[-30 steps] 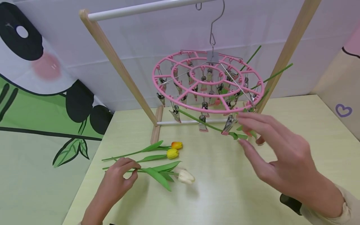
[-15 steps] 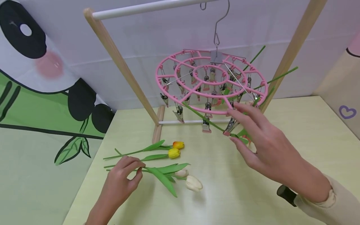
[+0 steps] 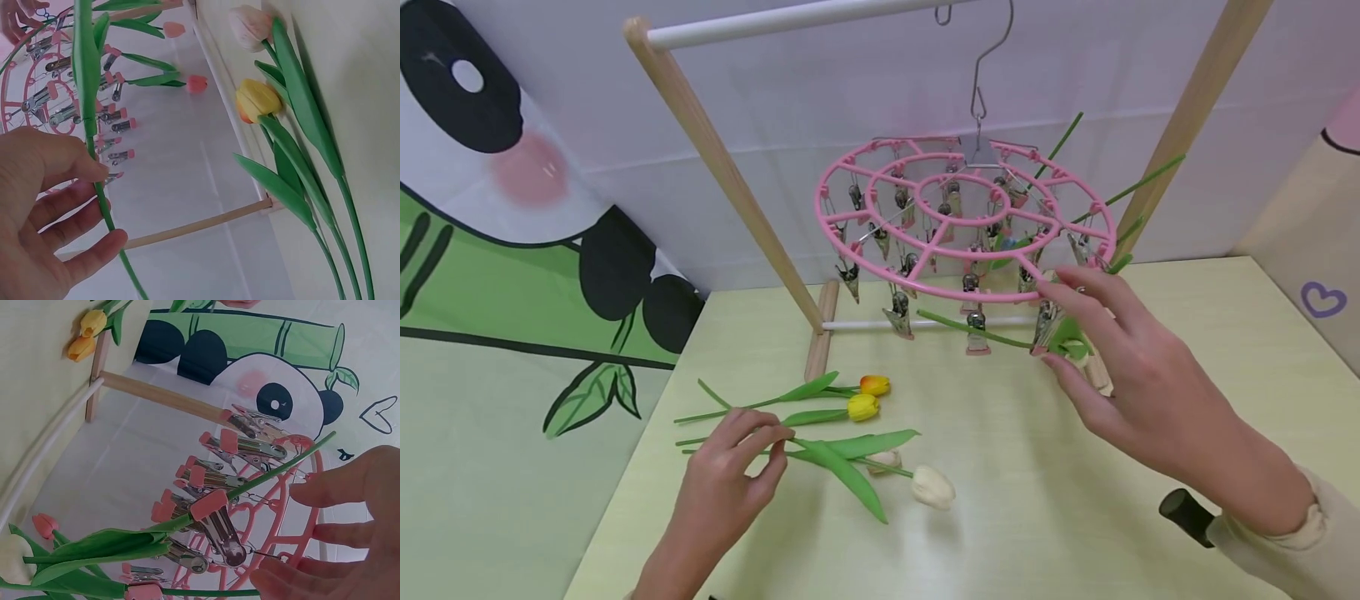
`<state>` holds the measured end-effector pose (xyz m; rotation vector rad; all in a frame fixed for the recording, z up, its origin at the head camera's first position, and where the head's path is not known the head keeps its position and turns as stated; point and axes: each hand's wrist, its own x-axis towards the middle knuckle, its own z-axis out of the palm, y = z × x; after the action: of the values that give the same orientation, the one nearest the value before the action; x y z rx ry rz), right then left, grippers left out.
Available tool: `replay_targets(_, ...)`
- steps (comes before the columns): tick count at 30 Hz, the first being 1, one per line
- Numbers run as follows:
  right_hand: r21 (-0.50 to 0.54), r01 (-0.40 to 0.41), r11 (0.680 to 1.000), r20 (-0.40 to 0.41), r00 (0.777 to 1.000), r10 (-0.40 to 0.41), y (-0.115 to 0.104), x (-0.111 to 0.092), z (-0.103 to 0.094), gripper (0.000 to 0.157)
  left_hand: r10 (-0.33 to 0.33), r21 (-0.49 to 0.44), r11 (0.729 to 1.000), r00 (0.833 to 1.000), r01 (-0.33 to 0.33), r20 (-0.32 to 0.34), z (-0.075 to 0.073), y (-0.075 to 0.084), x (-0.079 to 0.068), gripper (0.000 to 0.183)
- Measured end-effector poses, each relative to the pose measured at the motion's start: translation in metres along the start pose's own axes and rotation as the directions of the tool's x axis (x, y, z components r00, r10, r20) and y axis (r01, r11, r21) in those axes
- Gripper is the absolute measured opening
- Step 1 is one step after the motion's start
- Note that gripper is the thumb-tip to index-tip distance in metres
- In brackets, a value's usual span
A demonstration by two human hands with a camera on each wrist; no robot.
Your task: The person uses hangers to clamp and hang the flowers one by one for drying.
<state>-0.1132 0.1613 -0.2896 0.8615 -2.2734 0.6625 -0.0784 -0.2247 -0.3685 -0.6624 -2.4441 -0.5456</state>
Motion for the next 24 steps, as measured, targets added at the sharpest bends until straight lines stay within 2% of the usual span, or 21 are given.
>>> replay_targets(8, 0.024, 0.014, 1.000, -0.069, 0.998, -0.013, 0.008, -0.003, 0.000, 0.059, 0.034, 0.010, 0.999, 0.999, -0.034, -0.029, 0.000, 0.013, 0.005, 0.019)
replay_targets(15, 0.017, -0.019, 1.000, -0.092, 0.996, 0.021, 0.011, -0.006, -0.004, 0.061, 0.092, -0.015, 0.995, 0.992, -0.094, -0.091, 0.007, 0.023, 0.011, 0.020)
replay_targets(24, 0.029, -0.008, 1.000, -0.153, 0.988, 0.012, -0.001, -0.009, -0.013, 0.055, 0.058, -0.019, 0.998, 0.998, -0.059, -0.037, 0.008, 0.034, 0.018, 0.018)
